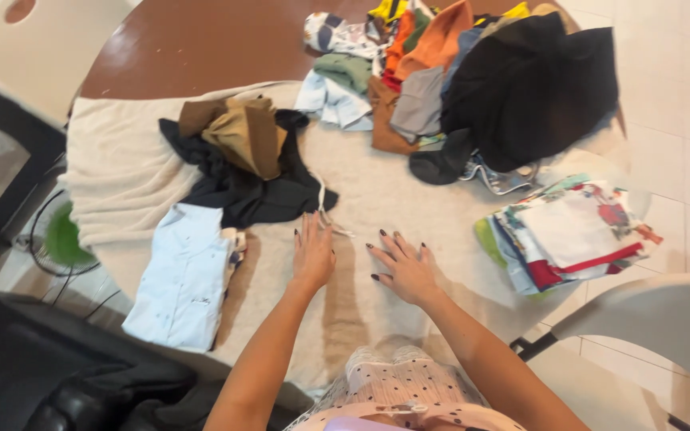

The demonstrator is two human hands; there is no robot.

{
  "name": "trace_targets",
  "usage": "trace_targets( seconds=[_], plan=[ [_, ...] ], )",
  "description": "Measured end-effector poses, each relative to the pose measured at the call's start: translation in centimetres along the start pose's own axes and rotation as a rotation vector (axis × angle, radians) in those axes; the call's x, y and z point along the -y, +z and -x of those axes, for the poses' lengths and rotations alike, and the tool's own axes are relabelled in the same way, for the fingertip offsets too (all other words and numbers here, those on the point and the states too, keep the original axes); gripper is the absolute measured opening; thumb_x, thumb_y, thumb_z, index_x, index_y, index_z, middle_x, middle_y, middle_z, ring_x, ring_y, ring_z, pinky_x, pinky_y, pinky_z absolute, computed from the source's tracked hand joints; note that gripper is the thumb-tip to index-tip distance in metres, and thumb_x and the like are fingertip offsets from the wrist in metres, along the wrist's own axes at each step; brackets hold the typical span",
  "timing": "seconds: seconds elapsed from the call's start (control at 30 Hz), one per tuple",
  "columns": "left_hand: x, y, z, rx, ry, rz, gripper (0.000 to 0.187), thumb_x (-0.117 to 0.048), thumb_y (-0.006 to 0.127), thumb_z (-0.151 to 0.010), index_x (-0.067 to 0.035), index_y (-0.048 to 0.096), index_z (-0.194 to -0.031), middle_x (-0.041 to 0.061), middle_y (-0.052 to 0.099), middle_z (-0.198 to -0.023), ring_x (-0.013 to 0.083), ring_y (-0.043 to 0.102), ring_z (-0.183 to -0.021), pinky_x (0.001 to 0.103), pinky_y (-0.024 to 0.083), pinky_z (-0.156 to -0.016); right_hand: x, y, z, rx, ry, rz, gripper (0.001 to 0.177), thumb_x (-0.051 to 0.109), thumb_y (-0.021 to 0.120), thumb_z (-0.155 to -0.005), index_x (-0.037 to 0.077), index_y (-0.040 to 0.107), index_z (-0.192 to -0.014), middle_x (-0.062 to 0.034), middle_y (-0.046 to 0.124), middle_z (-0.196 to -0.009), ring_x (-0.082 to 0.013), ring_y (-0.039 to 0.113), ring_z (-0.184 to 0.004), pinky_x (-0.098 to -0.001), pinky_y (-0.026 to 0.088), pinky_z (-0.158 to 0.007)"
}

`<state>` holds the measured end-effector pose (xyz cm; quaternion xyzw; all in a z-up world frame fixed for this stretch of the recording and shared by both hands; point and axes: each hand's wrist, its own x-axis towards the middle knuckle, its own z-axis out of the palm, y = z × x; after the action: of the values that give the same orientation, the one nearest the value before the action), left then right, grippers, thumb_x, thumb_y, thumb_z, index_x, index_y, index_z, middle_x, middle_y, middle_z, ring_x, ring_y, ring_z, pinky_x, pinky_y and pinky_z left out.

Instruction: Folding various items of clothing on a table.

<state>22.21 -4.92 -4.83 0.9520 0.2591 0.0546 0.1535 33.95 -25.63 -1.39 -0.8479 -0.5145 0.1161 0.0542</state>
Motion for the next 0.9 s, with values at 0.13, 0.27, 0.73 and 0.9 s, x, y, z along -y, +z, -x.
trace_targets(
  seconds=[0.13, 0.27, 0.73, 0.9],
  plan=[
    [0.3, -0.8, -3.8, -0.081, -0.076, 0.063, 0.072, -0.015, 0.076, -0.078, -0.008, 0.05, -0.145, 0.021, 0.019, -0.165, 0.0422, 0.013, -0.154, 0.059, 0.028, -0.119, -2.1, -1.4, 0.7, 0.066, 0.095, 0.01, 0.071, 0.051, 0.066, -0.091, 0.039, 0.034, -0.154, 0.0036, 0.017, -0.167, -0.025, 0.015, -0.154, -0.0745, 0.021, -0.112],
    [2.9, -2.3, -7.5, -0.246, -0.282, 0.035, 0.078, -0.021, 0.078, -0.079, -0.007, 0.047, -0.15, 0.023, 0.015, -0.167, 0.0454, 0.014, -0.155, 0.061, 0.031, -0.115, -4.0, -1.1, 0.7, 0.098, 0.053, -0.019, 0.075, 0.048, 0.068, -0.09, 0.038, 0.032, -0.155, 0.0017, 0.014, -0.169, -0.029, 0.012, -0.155, -0.0733, 0.023, -0.113],
    [6.1, -3.5, -11.8, -0.136, -0.469, 0.168, 0.092, -0.024, 0.079, -0.077, -0.002, 0.036, -0.154, 0.009, 0.019, -0.166, 0.0382, 0.017, -0.151, 0.056, 0.036, -0.112, -3.5, -2.7, -2.7, 0.103, 0.077, -0.207, 0.077, 0.03, 0.072, -0.088, 0.021, 0.035, -0.155, -0.0102, 0.029, -0.162, -0.0346, 0.031, -0.149, -0.0632, 0.032, -0.113],
    [6.2, -2.5, -11.3, -0.502, -0.337, 0.188, 0.041, -0.022, 0.083, -0.075, 0.005, 0.074, -0.104, 0.018, 0.065, -0.127, 0.0372, 0.063, -0.115, 0.044, 0.052, -0.099, -4.2, -2.0, -4.9, 0.003, 0.018, -0.245, 0.074, 0.021, 0.072, -0.088, 0.015, 0.037, -0.153, -0.0166, 0.028, -0.161, -0.0384, 0.031, -0.147, -0.0575, 0.034, -0.112]
  ],
)
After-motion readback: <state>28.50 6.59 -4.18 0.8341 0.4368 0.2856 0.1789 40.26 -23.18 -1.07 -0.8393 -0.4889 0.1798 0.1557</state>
